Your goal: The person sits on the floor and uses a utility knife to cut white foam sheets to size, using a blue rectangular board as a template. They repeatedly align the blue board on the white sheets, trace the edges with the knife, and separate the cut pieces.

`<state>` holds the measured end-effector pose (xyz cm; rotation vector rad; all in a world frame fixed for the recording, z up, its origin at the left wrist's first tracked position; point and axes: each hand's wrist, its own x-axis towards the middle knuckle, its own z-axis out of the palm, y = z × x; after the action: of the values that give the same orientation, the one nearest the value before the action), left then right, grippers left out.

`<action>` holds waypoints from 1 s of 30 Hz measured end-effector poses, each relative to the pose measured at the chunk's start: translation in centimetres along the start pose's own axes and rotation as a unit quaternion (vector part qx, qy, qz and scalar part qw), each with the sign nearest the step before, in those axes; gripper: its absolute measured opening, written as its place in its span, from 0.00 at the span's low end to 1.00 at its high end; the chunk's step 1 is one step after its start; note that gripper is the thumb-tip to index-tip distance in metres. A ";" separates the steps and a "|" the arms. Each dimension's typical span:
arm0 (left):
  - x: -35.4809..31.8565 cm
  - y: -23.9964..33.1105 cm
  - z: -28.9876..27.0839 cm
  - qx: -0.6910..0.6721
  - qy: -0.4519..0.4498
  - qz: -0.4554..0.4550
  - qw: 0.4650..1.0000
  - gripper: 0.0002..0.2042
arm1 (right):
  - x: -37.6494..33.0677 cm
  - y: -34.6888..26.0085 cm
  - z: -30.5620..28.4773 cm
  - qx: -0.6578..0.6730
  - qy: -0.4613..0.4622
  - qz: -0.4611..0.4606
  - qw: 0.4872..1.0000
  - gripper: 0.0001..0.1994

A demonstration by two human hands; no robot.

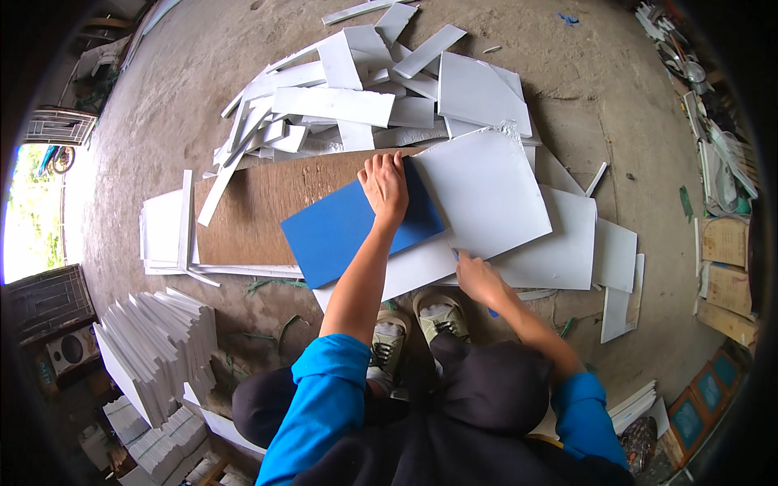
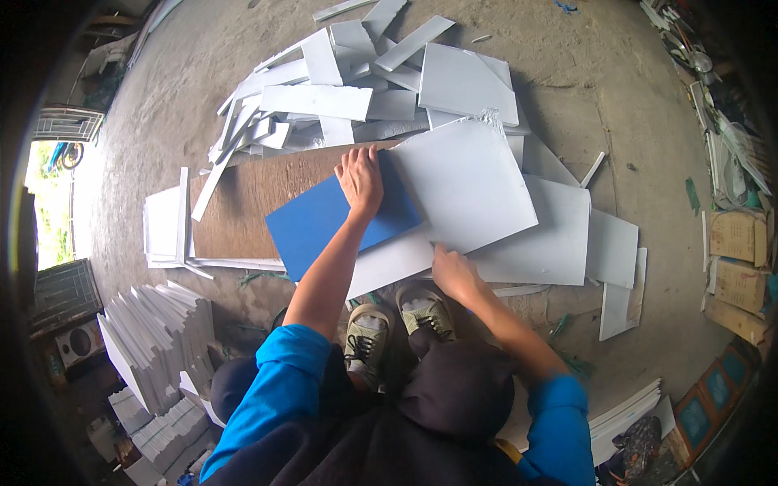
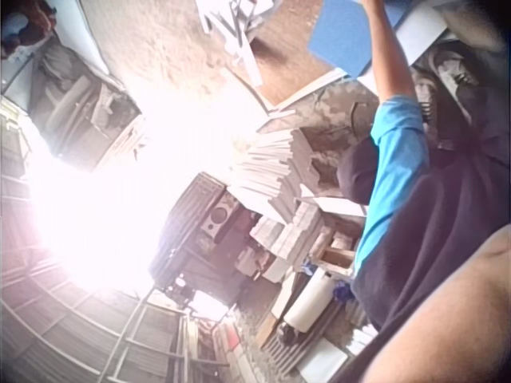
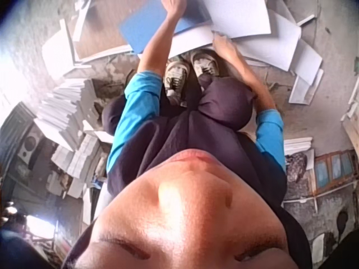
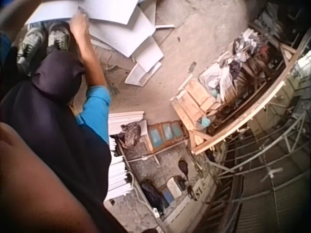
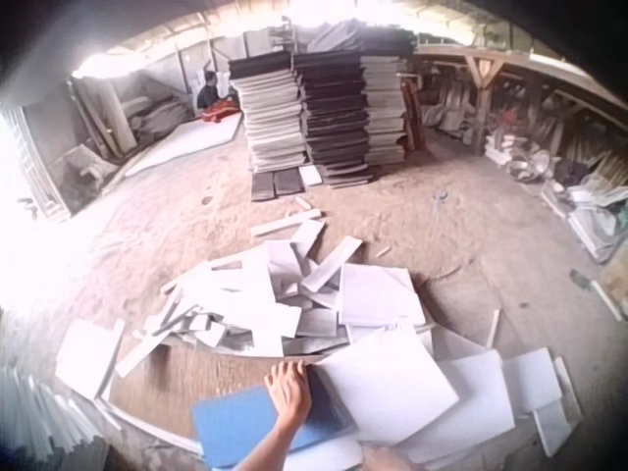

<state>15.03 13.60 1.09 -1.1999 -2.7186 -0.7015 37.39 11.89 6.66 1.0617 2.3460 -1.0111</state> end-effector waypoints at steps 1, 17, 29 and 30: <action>0.0 0.0 -0.1 0.000 0.000 0.000 1.000 0.14 | -0.6 0.0 0.0 0.006 -0.007 0.006 1.000 0.13; 0.4 0.4 -0.4 -0.027 -0.018 0.003 0.999 0.16 | 10.0 -4.8 -8.0 -0.032 0.187 -0.085 0.978 0.12; 0.3 0.1 -0.3 -0.033 -0.027 -0.002 0.999 0.15 | 15.3 -5.8 -7.1 -0.015 0.097 -0.081 0.992 0.14; 0.4 -0.2 -0.4 -0.029 -0.027 -0.006 0.999 0.15 | 15.1 -7.1 -8.3 0.009 0.021 -0.039 0.999 0.14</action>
<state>14.55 13.58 1.47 -1.2338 -2.7694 -0.7651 21.88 22.25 6.71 1.0144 2.4338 -1.0502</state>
